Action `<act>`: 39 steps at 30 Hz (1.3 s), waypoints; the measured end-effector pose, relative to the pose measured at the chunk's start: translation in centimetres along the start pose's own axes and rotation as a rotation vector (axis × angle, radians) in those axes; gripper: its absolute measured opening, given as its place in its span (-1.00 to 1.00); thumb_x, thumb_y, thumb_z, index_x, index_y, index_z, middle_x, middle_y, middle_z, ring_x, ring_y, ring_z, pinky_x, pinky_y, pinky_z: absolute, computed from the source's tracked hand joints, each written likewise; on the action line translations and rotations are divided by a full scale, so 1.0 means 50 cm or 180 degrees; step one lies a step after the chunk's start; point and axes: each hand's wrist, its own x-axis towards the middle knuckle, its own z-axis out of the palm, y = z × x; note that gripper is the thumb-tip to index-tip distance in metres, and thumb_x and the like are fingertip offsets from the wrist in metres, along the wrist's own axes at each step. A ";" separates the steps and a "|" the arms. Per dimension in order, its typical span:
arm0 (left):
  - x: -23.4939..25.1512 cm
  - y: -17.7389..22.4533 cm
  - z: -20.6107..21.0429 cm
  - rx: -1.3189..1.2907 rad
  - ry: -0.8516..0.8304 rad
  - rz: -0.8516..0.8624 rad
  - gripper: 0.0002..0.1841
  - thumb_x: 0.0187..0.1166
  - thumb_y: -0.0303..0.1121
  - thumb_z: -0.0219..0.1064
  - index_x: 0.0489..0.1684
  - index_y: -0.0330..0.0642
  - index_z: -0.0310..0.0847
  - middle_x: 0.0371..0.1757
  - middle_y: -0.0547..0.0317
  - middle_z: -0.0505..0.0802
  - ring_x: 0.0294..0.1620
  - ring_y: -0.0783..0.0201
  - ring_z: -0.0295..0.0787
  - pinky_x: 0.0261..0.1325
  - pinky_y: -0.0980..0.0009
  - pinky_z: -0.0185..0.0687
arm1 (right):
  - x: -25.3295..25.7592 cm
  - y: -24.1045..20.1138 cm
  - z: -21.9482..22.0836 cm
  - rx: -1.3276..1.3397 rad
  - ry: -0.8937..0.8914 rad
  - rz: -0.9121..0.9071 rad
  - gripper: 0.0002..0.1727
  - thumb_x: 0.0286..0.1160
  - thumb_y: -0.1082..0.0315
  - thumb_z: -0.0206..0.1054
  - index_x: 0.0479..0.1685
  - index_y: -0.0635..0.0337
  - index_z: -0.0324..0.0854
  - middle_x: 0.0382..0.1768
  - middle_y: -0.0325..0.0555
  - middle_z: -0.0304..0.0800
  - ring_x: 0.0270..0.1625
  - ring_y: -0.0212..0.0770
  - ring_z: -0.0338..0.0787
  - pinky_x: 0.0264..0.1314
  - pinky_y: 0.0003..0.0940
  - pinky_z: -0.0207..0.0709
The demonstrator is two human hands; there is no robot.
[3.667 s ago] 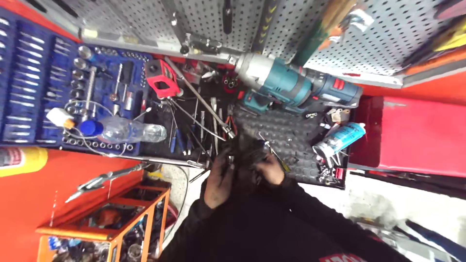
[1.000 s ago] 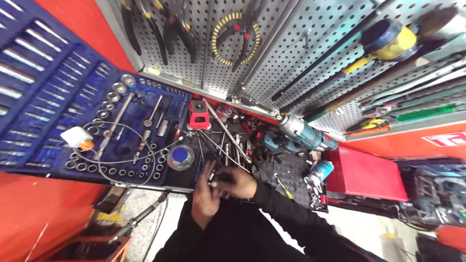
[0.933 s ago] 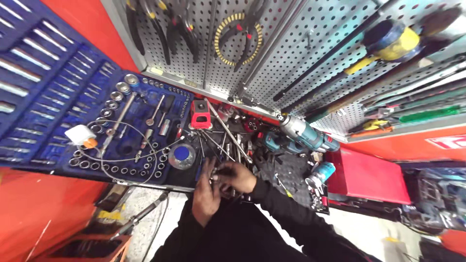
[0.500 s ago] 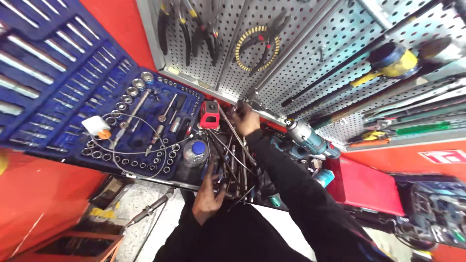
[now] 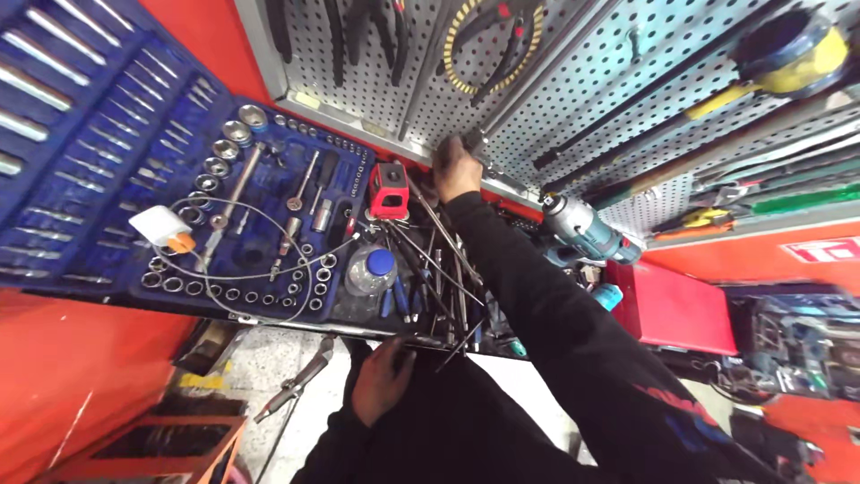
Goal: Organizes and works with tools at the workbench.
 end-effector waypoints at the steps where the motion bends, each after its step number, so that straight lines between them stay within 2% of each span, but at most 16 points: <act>1: 0.003 -0.001 0.003 0.0050 -0.0034 0.0032 -0.65 0.62 -0.18 0.32 0.22 -0.15 0.76 -0.07 0.10 0.91 -0.11 0.27 0.89 0.11 0.19 0.84 | -0.011 0.005 -0.004 0.0076 -0.0005 -0.0157 -0.68 0.62 0.14 0.29 0.17 0.10 0.72 -0.08 0.01 0.93 -0.02 0.08 0.93 0.08 0.20 0.72; 3: 0.005 -0.001 0.006 0.0121 -0.0111 0.0089 -0.65 0.62 -0.17 0.32 0.21 -0.17 0.77 -0.06 0.08 0.92 -0.10 0.23 0.89 0.12 0.17 0.83 | -0.063 0.020 -0.026 0.0266 -0.0246 -0.0324 -0.69 0.55 0.13 0.37 0.07 0.14 0.75 -0.18 -0.02 0.92 -0.11 0.04 0.92 0.02 0.19 0.73; 4: 0.007 -0.003 0.007 0.0137 -0.0121 0.0108 -0.65 0.62 -0.17 0.32 0.21 -0.17 0.77 -0.05 0.09 0.92 -0.10 0.23 0.89 0.12 0.17 0.83 | -0.099 0.030 -0.044 0.0234 -0.0516 -0.0274 -0.63 0.54 0.08 0.40 0.11 0.16 0.74 -0.16 0.01 0.92 -0.09 0.07 0.91 0.03 0.23 0.72; 6: 0.020 -0.002 0.008 0.0180 -0.0094 0.0097 -0.65 0.60 -0.19 0.33 0.19 -0.19 0.78 -0.05 0.07 0.92 -0.10 0.20 0.89 0.12 0.13 0.82 | -0.169 0.064 -0.065 -0.0099 -0.1154 0.0023 -0.45 0.49 -0.03 0.44 0.32 0.16 0.64 -0.02 0.10 0.88 0.01 0.15 0.88 0.10 0.29 0.69; 8: 0.033 0.004 0.015 0.0180 -0.0018 0.0137 -0.66 0.58 -0.24 0.34 0.20 -0.20 0.78 -0.03 0.03 0.93 -0.12 0.16 0.90 0.08 0.10 0.84 | -0.226 0.114 -0.062 -0.0434 -0.1831 0.0435 -0.30 0.46 -0.09 0.43 0.53 0.11 0.53 0.23 0.17 0.80 0.25 0.22 0.80 0.32 0.31 0.60; 11: 0.054 0.006 0.026 0.0007 0.0004 0.0439 -0.67 0.57 -0.31 0.36 0.21 -0.23 0.77 0.07 0.00 0.91 0.00 0.21 0.91 0.17 0.18 0.84 | -0.285 0.184 -0.027 -0.0574 -0.2004 0.0693 -0.34 0.50 0.01 0.39 0.58 0.10 0.52 0.54 0.21 0.56 0.50 0.25 0.64 0.48 0.27 0.53; 14: 0.081 0.030 0.026 0.0012 -0.0321 0.0374 -0.67 0.60 -0.29 0.36 0.26 -0.19 0.75 0.16 0.05 0.89 0.19 0.26 0.85 0.37 0.23 0.74 | -0.292 0.214 -0.019 -0.0412 -0.2123 0.0866 -0.36 0.63 -0.08 0.28 0.62 0.04 0.49 0.63 0.25 0.44 0.48 0.29 0.64 0.46 0.29 0.53; 17: 0.094 0.046 0.035 0.0220 -0.0363 0.0468 -0.68 0.60 -0.28 0.37 0.22 -0.21 0.76 0.11 0.03 0.91 0.14 0.24 0.87 0.33 0.24 0.76 | -0.301 0.242 -0.012 -0.0042 -0.2082 0.0836 -0.42 0.70 -0.08 0.20 0.52 0.11 0.55 0.51 0.24 0.58 0.47 0.24 0.67 0.50 0.25 0.51; 20: 0.100 0.056 0.043 0.0302 -0.0283 0.0601 -0.69 0.60 -0.28 0.35 0.18 -0.24 0.78 0.07 0.02 0.91 0.07 0.24 0.89 0.26 0.24 0.80 | -0.324 0.275 -0.012 0.0338 -0.1703 0.0630 -0.38 0.73 -0.04 0.17 0.55 0.26 0.50 0.46 0.30 0.61 0.47 0.21 0.67 0.55 0.15 0.51; 22: 0.097 0.060 0.053 0.0287 -0.0173 0.0712 -0.71 0.57 -0.31 0.36 0.14 -0.24 0.79 0.03 0.02 0.92 0.01 0.26 0.89 0.19 0.27 0.82 | -0.339 0.305 -0.020 0.0364 -0.1554 0.0326 -0.35 0.77 -0.08 0.09 0.50 0.34 0.51 0.43 0.32 0.62 0.36 0.22 0.75 0.44 0.14 0.60; 24: 0.090 0.060 0.060 0.0275 -0.0126 0.0752 -0.71 0.57 -0.32 0.36 0.13 -0.25 0.79 0.02 0.01 0.92 -0.03 0.27 0.89 0.15 0.28 0.83 | -0.362 0.325 -0.030 0.0501 -0.1363 0.0033 -0.37 0.78 -0.08 0.05 0.35 0.36 0.58 0.34 0.31 0.68 0.23 0.18 0.81 0.32 0.08 0.67; 27: 0.088 0.068 0.072 0.0307 -0.0140 0.0677 -0.71 0.58 -0.29 0.34 0.13 -0.22 0.80 0.03 0.04 0.92 -0.05 0.29 0.89 0.11 0.29 0.84 | -0.380 0.336 -0.066 0.0682 -0.0968 -0.0259 -0.43 0.72 -0.07 0.15 0.12 0.35 0.67 0.12 0.23 0.78 0.03 0.11 0.86 0.09 0.06 0.73; 29: 0.085 0.080 0.083 0.0277 -0.0233 0.0626 -0.71 0.61 -0.28 0.33 0.16 -0.20 0.79 0.05 0.08 0.91 -0.04 0.32 0.88 0.12 0.31 0.84 | -0.390 0.340 -0.084 0.0710 -0.0874 -0.0435 -0.41 0.73 -0.13 0.16 0.06 0.33 0.67 0.01 0.20 0.80 -0.08 0.08 0.86 -0.04 0.06 0.74; 34: 0.098 0.119 0.095 0.0226 -0.0034 0.0816 -0.70 0.61 -0.28 0.36 0.17 -0.23 0.77 0.08 0.05 0.90 0.07 0.30 0.87 0.21 0.29 0.83 | -0.411 0.334 -0.126 0.1123 -0.0466 -0.0868 -0.43 0.74 -0.13 0.17 -0.10 0.32 0.65 -0.17 0.16 0.78 -0.26 0.02 0.83 -0.26 -0.02 0.71; 37: 0.116 0.187 0.103 0.0239 0.0270 0.1020 -0.54 0.57 -0.16 0.44 0.34 -0.24 0.69 0.26 0.01 0.85 0.32 0.19 0.78 0.45 0.18 0.69 | -0.425 0.315 -0.162 0.1976 -0.0238 -0.1083 -0.51 0.76 -0.03 0.20 -0.16 0.32 0.64 -0.22 0.05 0.73 -0.23 -0.21 0.74 -0.13 -0.29 0.68; 39: 0.131 0.246 0.118 0.0216 0.0321 0.1306 -0.42 0.53 -0.13 0.48 0.44 -0.34 0.59 0.41 -0.12 0.77 0.50 0.06 0.66 0.60 0.09 0.56 | -0.434 0.289 -0.187 0.2617 -0.0142 -0.1231 -0.51 0.80 -0.03 0.13 -0.18 0.29 0.59 -0.23 -0.04 0.69 -0.15 -0.33 0.71 -0.02 -0.40 0.66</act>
